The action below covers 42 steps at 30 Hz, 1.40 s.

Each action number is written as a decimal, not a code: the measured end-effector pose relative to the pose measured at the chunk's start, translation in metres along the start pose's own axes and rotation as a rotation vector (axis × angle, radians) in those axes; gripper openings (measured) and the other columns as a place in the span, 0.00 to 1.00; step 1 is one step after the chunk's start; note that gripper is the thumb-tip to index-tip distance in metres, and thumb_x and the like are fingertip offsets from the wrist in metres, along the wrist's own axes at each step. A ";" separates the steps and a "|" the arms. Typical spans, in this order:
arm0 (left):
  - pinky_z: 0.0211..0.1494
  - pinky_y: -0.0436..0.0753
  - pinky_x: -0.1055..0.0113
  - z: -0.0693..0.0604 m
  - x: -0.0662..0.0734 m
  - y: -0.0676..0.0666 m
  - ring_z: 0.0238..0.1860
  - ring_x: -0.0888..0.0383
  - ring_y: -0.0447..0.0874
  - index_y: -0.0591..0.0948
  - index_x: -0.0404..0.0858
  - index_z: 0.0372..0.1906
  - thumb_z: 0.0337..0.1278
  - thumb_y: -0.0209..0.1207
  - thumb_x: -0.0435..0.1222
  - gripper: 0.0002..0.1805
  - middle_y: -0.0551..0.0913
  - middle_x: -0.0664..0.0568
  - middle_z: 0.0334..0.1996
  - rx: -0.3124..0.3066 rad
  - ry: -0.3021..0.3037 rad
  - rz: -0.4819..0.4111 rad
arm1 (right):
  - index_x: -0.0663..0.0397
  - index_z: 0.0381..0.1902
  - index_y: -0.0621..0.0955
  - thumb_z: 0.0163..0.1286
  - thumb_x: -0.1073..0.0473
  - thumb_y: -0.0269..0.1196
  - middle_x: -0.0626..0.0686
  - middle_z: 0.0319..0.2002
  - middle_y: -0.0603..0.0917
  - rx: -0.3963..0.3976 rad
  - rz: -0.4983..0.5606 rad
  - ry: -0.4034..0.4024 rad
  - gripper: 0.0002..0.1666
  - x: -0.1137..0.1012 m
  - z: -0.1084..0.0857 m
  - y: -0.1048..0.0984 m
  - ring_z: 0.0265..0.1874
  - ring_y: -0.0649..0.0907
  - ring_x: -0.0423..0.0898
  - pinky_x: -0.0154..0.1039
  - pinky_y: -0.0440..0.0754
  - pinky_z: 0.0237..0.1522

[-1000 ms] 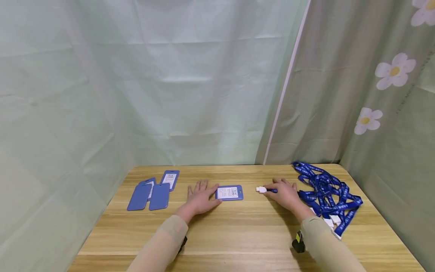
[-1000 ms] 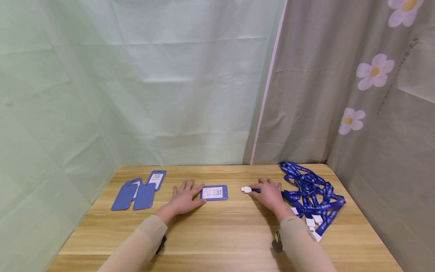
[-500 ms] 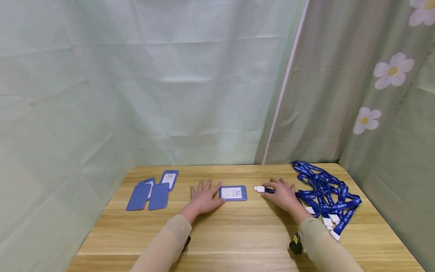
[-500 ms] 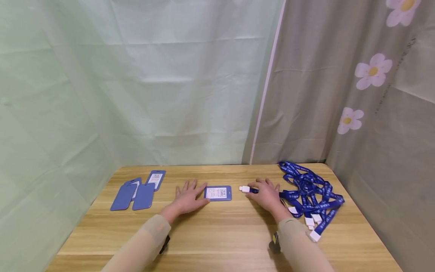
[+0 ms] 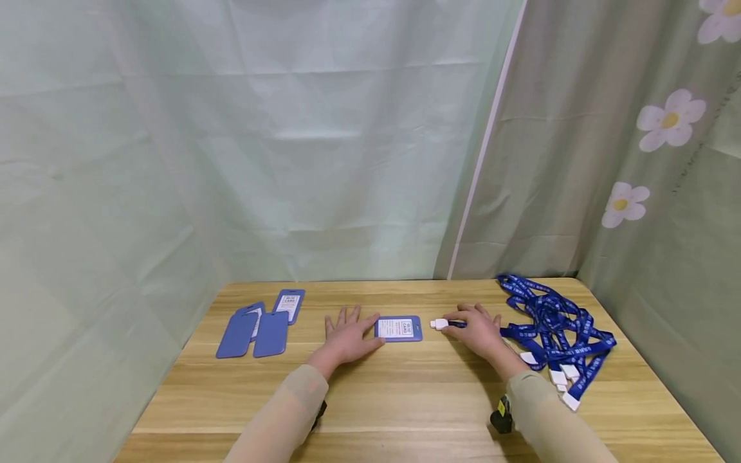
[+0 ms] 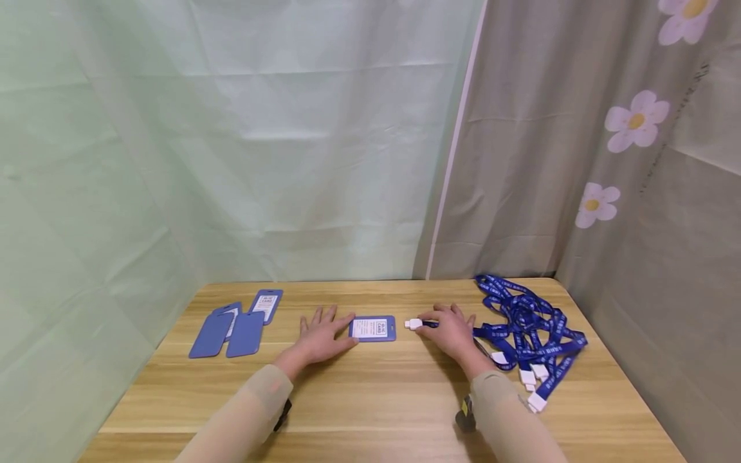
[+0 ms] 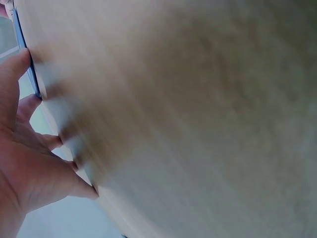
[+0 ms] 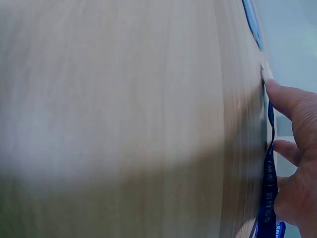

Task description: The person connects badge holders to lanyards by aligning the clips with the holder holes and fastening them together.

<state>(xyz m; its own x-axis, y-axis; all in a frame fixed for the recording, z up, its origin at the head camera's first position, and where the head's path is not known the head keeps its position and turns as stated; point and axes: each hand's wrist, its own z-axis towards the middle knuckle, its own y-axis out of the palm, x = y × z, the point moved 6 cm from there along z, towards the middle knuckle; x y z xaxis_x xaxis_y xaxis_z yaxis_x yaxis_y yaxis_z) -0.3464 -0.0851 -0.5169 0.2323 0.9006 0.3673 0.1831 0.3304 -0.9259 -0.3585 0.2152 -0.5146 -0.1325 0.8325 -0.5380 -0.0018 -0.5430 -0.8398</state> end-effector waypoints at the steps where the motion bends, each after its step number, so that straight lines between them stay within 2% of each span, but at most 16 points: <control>1: 0.72 0.35 0.24 0.001 0.000 0.000 0.79 0.28 0.39 0.68 0.57 0.78 0.66 0.56 0.63 0.38 0.52 0.37 0.80 0.000 -0.001 0.001 | 0.43 0.55 0.89 0.67 0.43 0.70 0.64 0.71 0.72 -0.002 0.001 0.001 0.21 -0.001 0.000 0.000 0.75 0.55 0.74 0.82 0.31 0.64; 29: 0.70 0.37 0.22 0.005 0.008 0.003 0.78 0.25 0.38 0.67 0.61 0.78 0.67 0.55 0.64 0.37 0.51 0.34 0.80 -0.022 -0.027 0.026 | 0.42 0.54 0.89 0.66 0.44 0.72 0.64 0.72 0.71 -0.012 0.016 0.003 0.20 -0.009 -0.001 0.004 0.75 0.54 0.73 0.82 0.30 0.65; 42: 0.69 0.38 0.21 0.004 0.010 0.002 0.77 0.24 0.39 0.68 0.59 0.77 0.67 0.55 0.64 0.37 0.52 0.33 0.80 -0.011 -0.015 0.025 | 0.41 0.52 0.90 0.65 0.45 0.73 0.65 0.72 0.71 -0.008 -0.001 0.010 0.19 -0.011 0.000 0.007 0.75 0.54 0.75 0.82 0.30 0.64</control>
<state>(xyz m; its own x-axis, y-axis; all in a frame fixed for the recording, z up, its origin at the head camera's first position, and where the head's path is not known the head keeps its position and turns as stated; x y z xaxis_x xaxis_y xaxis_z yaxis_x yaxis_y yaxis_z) -0.3472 -0.0747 -0.5160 0.2228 0.9127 0.3424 0.1883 0.3044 -0.9338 -0.3568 0.2020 -0.5143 -0.1224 0.8342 -0.5377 0.0060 -0.5411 -0.8409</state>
